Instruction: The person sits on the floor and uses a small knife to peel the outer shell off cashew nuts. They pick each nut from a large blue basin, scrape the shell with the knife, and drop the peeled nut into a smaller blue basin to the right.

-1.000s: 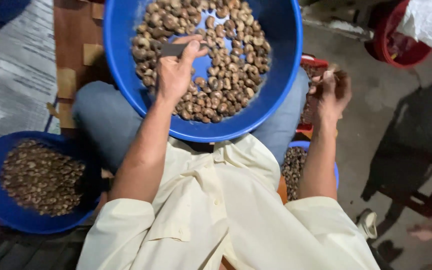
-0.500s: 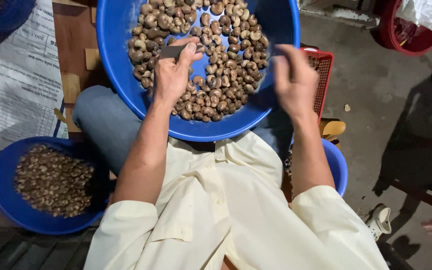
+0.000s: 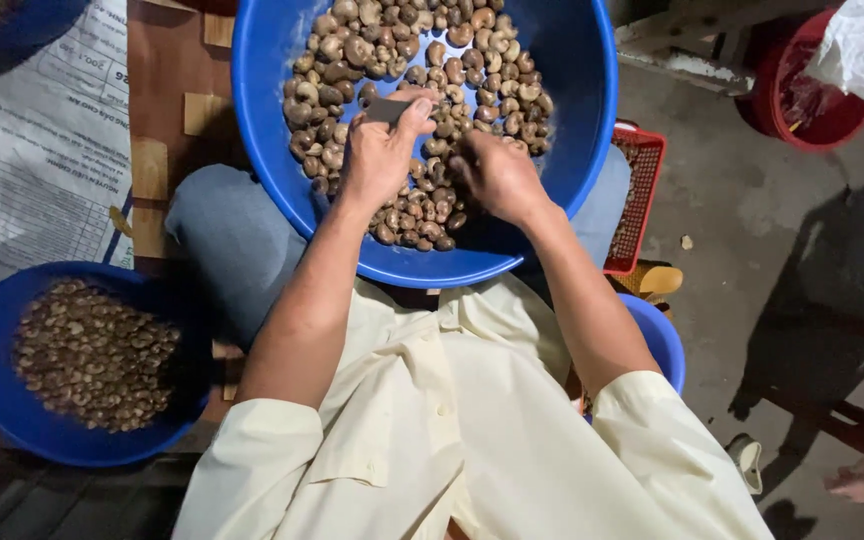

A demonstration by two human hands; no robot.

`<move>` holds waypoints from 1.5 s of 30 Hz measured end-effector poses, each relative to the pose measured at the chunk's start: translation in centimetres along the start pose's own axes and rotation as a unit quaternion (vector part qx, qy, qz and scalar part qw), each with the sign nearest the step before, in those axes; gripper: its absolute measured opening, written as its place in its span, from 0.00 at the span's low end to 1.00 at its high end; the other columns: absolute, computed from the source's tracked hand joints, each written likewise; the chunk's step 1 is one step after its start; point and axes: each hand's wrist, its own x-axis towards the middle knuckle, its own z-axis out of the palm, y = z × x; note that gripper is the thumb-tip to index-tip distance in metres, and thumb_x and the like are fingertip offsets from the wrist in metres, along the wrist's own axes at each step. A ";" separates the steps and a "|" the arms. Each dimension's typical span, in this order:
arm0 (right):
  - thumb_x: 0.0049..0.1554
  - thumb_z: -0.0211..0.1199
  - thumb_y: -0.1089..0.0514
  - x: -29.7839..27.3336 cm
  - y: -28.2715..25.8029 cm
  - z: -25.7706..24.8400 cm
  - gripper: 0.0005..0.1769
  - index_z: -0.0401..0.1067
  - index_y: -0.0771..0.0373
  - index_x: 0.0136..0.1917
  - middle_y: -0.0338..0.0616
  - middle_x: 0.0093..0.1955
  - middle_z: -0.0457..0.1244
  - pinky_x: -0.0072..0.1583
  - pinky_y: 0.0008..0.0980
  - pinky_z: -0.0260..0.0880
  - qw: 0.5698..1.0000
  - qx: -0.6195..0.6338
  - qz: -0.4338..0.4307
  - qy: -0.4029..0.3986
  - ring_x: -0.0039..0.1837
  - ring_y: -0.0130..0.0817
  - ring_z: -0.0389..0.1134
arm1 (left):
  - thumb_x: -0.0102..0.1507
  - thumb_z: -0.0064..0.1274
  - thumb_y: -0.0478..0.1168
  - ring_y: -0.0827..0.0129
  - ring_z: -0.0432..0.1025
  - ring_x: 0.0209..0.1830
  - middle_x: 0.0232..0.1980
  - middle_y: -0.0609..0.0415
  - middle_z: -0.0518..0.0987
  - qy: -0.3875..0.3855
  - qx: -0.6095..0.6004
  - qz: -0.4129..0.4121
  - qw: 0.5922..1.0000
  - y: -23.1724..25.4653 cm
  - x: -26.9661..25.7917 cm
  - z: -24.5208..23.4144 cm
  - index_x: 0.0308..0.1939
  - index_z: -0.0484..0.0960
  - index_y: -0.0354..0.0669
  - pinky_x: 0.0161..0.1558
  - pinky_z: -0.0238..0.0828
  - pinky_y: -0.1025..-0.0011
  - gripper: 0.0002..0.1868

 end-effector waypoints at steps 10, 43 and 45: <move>0.66 0.49 0.59 3.9 -3.8 -1.8 0.20 0.65 0.65 0.70 0.47 0.53 0.66 0.52 0.30 0.76 0.643 0.756 0.114 -0.043 0.48 0.33 0.70 | 0.73 0.48 0.38 0.75 0.69 0.29 0.40 0.51 0.79 -0.024 -0.246 -0.089 0.965 2.3 -0.3 -0.2 0.61 0.78 0.36 0.28 0.71 0.79 0.15; 0.70 0.53 0.58 3.6 -2.9 0.4 0.19 0.65 0.68 0.72 0.55 0.50 0.71 0.54 0.32 0.81 0.720 0.691 0.013 0.065 0.51 0.37 0.77 | 0.73 0.52 0.39 0.66 0.76 0.50 0.45 0.45 0.85 0.067 -0.035 0.090 0.993 2.4 -0.2 0.2 0.55 0.85 0.41 0.55 0.75 0.58 0.11; 0.69 0.53 0.59 3.7 -2.8 0.6 0.20 0.64 0.68 0.72 0.54 0.50 0.71 0.54 0.32 0.82 0.716 0.695 0.018 0.067 0.51 0.36 0.77 | 0.73 0.52 0.39 0.62 0.77 0.53 0.48 0.42 0.84 0.061 -0.041 0.090 0.993 2.1 -0.2 0.3 0.55 0.85 0.40 0.57 0.75 0.57 0.11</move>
